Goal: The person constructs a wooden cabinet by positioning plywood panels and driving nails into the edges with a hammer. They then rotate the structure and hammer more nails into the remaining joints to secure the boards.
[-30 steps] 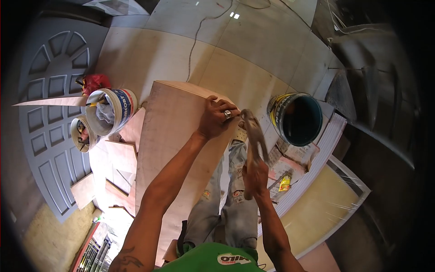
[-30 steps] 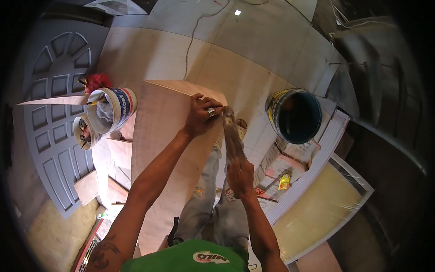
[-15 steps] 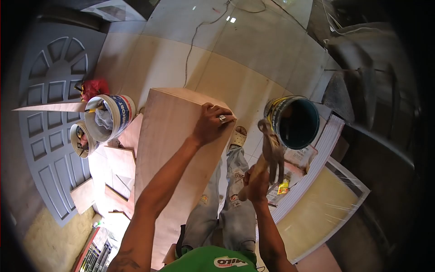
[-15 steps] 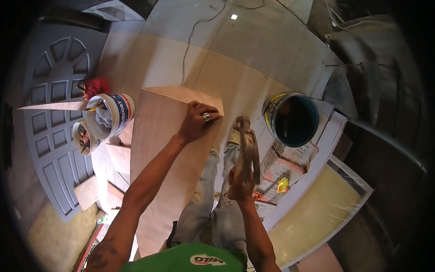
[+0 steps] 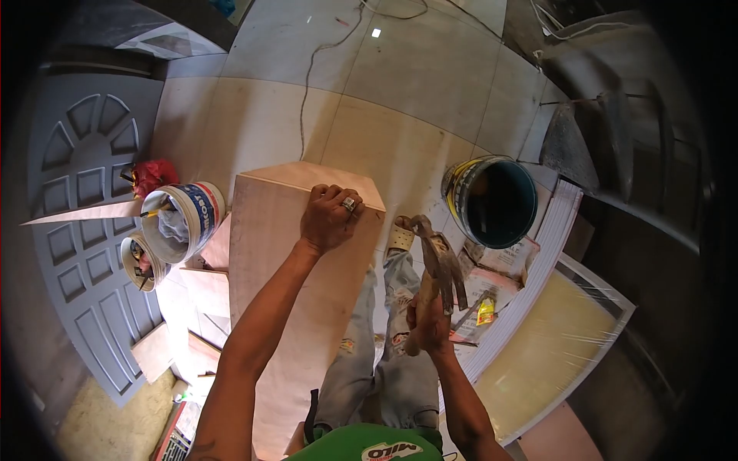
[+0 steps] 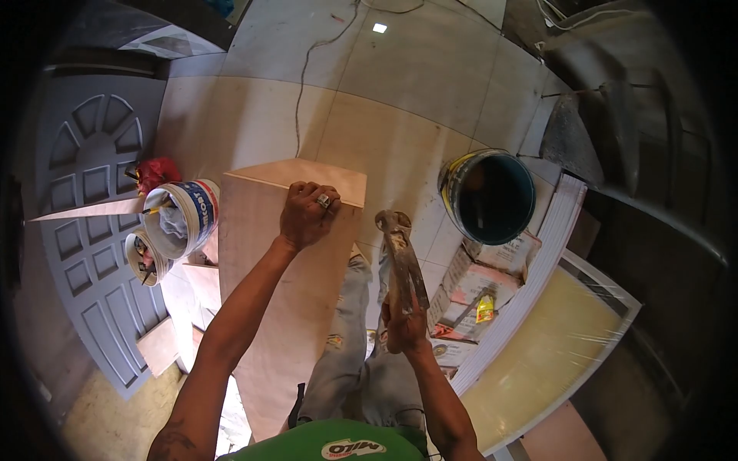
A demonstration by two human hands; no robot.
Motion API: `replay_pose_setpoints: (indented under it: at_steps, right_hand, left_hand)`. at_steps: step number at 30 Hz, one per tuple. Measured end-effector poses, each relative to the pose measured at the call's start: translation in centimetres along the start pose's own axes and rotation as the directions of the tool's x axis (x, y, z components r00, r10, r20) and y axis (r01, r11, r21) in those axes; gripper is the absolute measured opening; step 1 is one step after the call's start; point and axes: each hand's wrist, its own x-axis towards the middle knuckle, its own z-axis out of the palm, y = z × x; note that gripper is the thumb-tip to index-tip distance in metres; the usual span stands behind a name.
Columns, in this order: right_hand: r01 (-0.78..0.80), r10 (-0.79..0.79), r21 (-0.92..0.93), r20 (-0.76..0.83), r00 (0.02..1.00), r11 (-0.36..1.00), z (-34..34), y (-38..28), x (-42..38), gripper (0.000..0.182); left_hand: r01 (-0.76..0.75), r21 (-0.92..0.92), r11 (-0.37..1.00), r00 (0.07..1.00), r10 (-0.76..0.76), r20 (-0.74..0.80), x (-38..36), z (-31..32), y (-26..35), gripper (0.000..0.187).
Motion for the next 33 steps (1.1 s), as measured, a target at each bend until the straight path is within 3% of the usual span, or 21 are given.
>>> replay_pose_setpoints:
  at_steps: [3,6,8,9,11,12,14,18,20,23,29,33]
  right_hand:
    - [0.112,-0.093,-0.158,0.121,0.988,0.981,-0.3,-2.8,2.1,0.053]
    - [0.018,-0.006,-0.164,0.068,0.998,0.986,0.0,-6.5,5.5,0.050]
    - [-0.203,0.198,0.030,0.126,0.972,0.979,-0.6,-7.7,8.1,0.050]
    - [-0.200,0.194,0.033,0.123,0.973,0.979,-0.7,-8.0,9.0,0.050]
    - [-0.371,0.366,-0.020,0.212,0.906,0.929,-1.1,-8.2,10.3,0.049]
    - [-0.371,0.367,-0.018,0.210,0.906,0.928,-1.3,-8.1,10.5,0.049]
    - [-0.398,0.439,-0.186,0.313,0.842,0.898,-1.5,-8.0,10.8,0.049]
    - [-0.384,0.404,-0.128,0.236,0.884,0.914,-1.0,-8.7,10.4,0.043]
    - [-0.454,0.451,-0.013,0.143,0.881,0.891,-0.4,-10.0,10.1,0.044]
    - [-0.375,0.374,-0.021,0.162,0.913,0.927,-0.5,-9.6,9.3,0.044]
    - [-0.392,0.424,-0.179,0.213,0.880,0.903,-0.2,-8.8,9.1,0.042]
    - [-0.396,0.421,-0.164,0.159,0.893,0.903,0.1,-9.8,8.8,0.044]
  left_hand:
    - [0.014,0.028,1.000,1.000,-0.014,0.009,-0.1,0.1,0.1,0.007]
    - [0.009,0.038,0.999,1.000,-0.009,0.002,0.1,0.0,0.2,0.007]
    - [0.007,0.032,0.999,1.000,-0.008,0.010,0.0,-0.1,0.2,0.006]
    - [0.007,0.025,1.000,1.000,-0.007,0.014,0.1,0.0,0.2,0.006]
    - [-0.002,0.025,1.000,1.000,0.002,-0.003,0.2,0.0,0.2,0.005]
    - [-0.003,0.026,1.000,1.000,0.003,-0.016,0.2,0.0,0.3,0.004]
    - [-0.001,0.021,1.000,1.000,0.002,-0.012,0.2,-0.1,0.2,0.004]
    - [0.001,-0.005,1.000,1.000,-0.001,-0.025,0.2,-0.1,0.2,0.003]
    - [0.004,-0.003,1.000,1.000,-0.004,-0.015,0.1,0.0,0.2,0.003]
    - [0.004,0.007,1.000,1.000,-0.004,-0.021,0.2,0.0,0.2,0.004]
    - [-0.002,0.022,1.000,1.000,0.003,-0.014,0.1,-0.2,0.2,0.005]
    - [-0.011,0.020,1.000,1.000,0.011,-0.024,0.0,-0.1,0.2,0.007]
